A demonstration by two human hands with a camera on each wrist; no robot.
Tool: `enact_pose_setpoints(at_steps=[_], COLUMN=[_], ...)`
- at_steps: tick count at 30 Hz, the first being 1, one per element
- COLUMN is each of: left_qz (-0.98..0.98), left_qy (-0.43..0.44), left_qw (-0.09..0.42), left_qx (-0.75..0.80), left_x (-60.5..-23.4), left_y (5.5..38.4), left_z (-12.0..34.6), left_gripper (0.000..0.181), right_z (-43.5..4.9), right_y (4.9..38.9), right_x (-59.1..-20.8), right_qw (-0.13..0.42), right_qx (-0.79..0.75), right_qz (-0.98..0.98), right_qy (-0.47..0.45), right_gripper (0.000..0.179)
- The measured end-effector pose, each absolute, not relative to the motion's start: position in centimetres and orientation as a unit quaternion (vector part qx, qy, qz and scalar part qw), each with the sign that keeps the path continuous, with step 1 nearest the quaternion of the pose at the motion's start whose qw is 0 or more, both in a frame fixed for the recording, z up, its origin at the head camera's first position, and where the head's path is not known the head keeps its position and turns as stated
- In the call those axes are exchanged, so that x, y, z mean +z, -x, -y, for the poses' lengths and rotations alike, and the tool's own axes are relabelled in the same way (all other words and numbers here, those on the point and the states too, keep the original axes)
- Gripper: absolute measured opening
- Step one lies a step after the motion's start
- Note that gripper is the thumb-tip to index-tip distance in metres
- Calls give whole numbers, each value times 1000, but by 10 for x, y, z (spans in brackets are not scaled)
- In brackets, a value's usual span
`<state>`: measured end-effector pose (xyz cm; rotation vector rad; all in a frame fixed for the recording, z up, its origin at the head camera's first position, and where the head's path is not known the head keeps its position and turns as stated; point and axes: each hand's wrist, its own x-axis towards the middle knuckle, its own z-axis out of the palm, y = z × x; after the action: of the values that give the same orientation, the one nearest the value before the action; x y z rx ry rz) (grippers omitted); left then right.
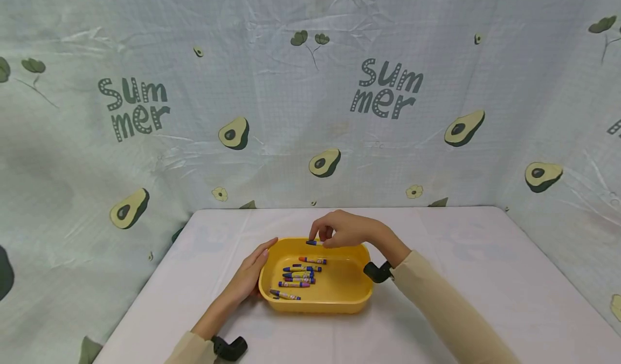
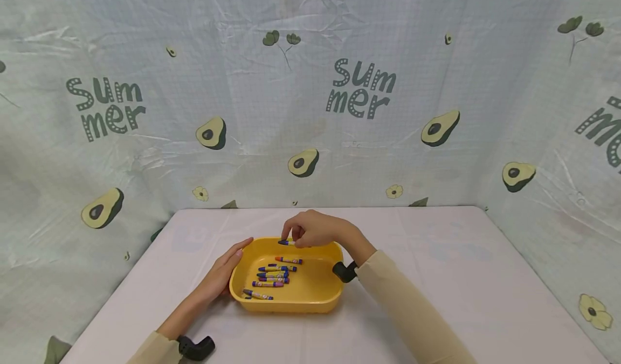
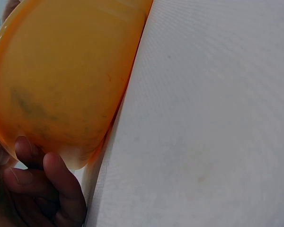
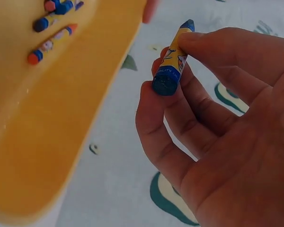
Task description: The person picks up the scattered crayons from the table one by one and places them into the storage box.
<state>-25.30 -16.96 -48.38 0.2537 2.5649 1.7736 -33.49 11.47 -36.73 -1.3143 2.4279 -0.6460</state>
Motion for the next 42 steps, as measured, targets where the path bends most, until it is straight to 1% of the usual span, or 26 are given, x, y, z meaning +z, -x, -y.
enact_pose_setpoints(at_steps=[11, 20, 28, 42], left_qz=[-816, -818, -820, -816], left_qy=[-84, -89, -87, -81], left_qw=[24, 14, 10, 7], left_qx=[571, 569, 566, 572], left_x=[-483, -482, -482, -479], left_y=[258, 264, 264, 268], left_z=[173, 174, 174, 175], left_gripper=[49, 48, 48, 47], right_z=[-75, -56, -50, -42], right_y=[338, 343, 344, 348], right_x=[-392, -408, -420, -423], right_qw=[186, 211, 233, 232], right_qx=[-201, -187, -199, -203], right_qz=[-860, -864, -862, -860], right_qy=[431, 418, 404, 407], right_gripper=[23, 23, 21, 21])
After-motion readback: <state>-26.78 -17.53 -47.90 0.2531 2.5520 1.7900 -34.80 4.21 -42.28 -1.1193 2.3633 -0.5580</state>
